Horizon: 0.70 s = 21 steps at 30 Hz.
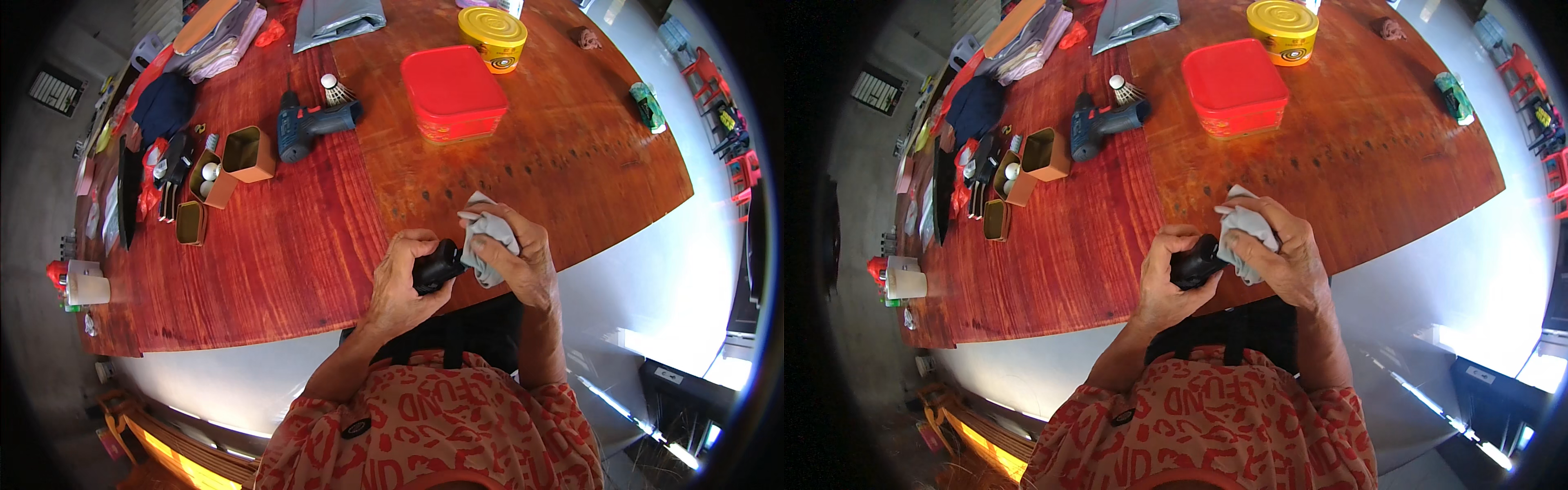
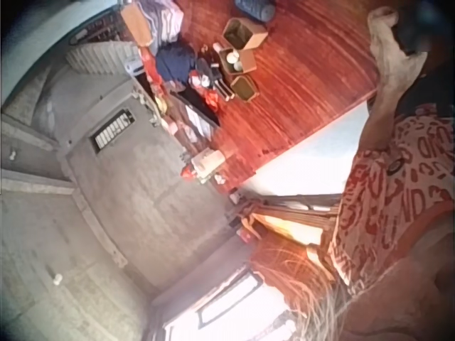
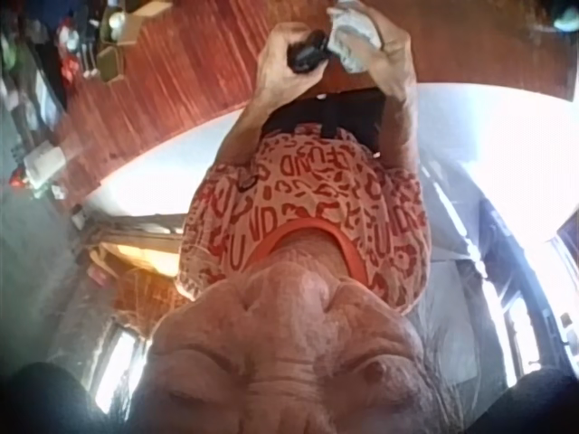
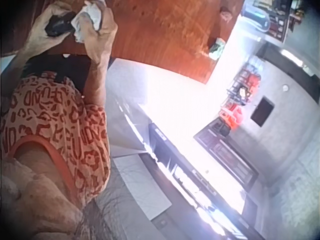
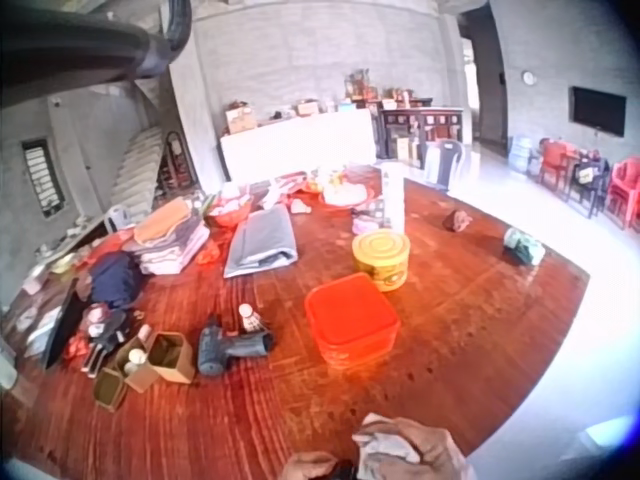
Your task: The person wipes a small black object, then cleans a red rectangular tin and a yellow round tin with a cloth. They wipe the exterior and interior of each container, turning them over to reach all sides, and place them back on the table after cleaning.
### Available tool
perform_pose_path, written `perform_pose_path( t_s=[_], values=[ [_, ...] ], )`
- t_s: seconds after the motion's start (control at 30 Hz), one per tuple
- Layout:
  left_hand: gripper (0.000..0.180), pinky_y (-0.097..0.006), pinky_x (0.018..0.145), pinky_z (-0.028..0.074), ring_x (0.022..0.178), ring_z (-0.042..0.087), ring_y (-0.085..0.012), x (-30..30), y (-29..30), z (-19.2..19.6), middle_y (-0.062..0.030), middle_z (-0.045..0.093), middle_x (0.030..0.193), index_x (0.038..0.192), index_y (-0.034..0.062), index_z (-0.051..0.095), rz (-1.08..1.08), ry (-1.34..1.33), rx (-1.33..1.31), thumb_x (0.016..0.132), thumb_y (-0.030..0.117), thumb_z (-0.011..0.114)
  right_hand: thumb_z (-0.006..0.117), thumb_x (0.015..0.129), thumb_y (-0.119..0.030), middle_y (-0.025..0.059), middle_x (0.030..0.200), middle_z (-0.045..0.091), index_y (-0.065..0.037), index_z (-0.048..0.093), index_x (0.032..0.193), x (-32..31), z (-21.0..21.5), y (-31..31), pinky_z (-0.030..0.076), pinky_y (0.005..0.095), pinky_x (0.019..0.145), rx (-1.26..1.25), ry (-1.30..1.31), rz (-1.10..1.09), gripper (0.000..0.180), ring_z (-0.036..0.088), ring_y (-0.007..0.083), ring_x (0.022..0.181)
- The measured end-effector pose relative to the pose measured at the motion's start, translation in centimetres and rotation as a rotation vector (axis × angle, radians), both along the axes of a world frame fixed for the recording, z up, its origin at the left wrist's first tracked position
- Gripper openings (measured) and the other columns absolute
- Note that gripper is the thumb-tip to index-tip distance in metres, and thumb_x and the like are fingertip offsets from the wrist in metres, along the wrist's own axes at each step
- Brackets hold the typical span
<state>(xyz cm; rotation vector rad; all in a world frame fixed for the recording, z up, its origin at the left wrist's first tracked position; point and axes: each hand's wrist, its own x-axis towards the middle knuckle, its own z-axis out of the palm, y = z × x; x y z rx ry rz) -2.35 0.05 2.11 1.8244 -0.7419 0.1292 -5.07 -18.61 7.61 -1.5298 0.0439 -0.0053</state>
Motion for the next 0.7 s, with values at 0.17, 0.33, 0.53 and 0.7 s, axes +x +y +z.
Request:
perform_pose_path(
  t_s=[0.17, 0.33, 0.53, 0.7],
  values=[
    [0.055, -0.04, 0.079, 0.053, 0.102, 0.059, -0.0344, 0.0, 0.3, 0.3, -0.0186, 0.056, 0.111, 0.107, 0.0047, 0.045, -0.066, -0.077, 0.086, 0.065, 0.003, 0.081, 0.072, 0.08, -0.01, 0.0079, 0.103, 0.064, -0.001, 0.061, 0.113, 1.3, -1.0, -0.9, 0.05, 0.0304, 0.081, -0.096, -0.022, 0.309, 0.036, 0.061, 0.0152, 0.094],
    [0.055, -0.04, 0.08, 0.052, 0.102, 0.059, -0.0329, 0.0, 0.5, 0.2, -0.0181, 0.056, 0.111, 0.108, 0.005, 0.046, -0.133, -0.074, 0.095, 0.065, 0.002, 0.08, 0.068, 0.084, -0.009, 0.0048, 0.098, 0.065, 0.0, 0.061, 0.111, 1.5, -1.6, -1.3, 0.05, 0.028, 0.08, 0.001, 0.084, 0.317, 0.03, 0.059, 0.0113, 0.092],
    [0.049, -0.03, 0.083, 0.051, 0.099, 0.058, -0.0122, 0.3, -0.1, 0.8, -0.0059, 0.057, 0.11, 0.114, 0.0042, 0.05, -0.202, 0.414, -0.32, 0.074, 0.003, 0.078, 0.062, 0.09, -0.01, 0.007, 0.106, 0.066, 0.001, 0.054, 0.12, 1.6, -3.1, -0.1, 0.05, 0.0264, 0.081, 0.271, 0.028, -0.097, 0.033, 0.06, 0.0107, 0.091],
    [0.032, -0.027, 0.082, 0.053, 0.093, 0.062, -0.0114, 0.4, -1.6, -0.7, -0.0027, 0.062, 0.103, 0.116, 0.0052, 0.053, -0.175, 0.981, -0.966, 0.088, 0.013, 0.067, 0.058, 0.094, -0.016, 0.0113, 0.125, 0.054, 0.0, 0.043, 0.131, 1.0, -3.4, 2.5, 0.044, 0.0325, 0.092, 0.033, -0.161, -0.069, 0.043, 0.053, 0.0178, 0.109]
  ],
)
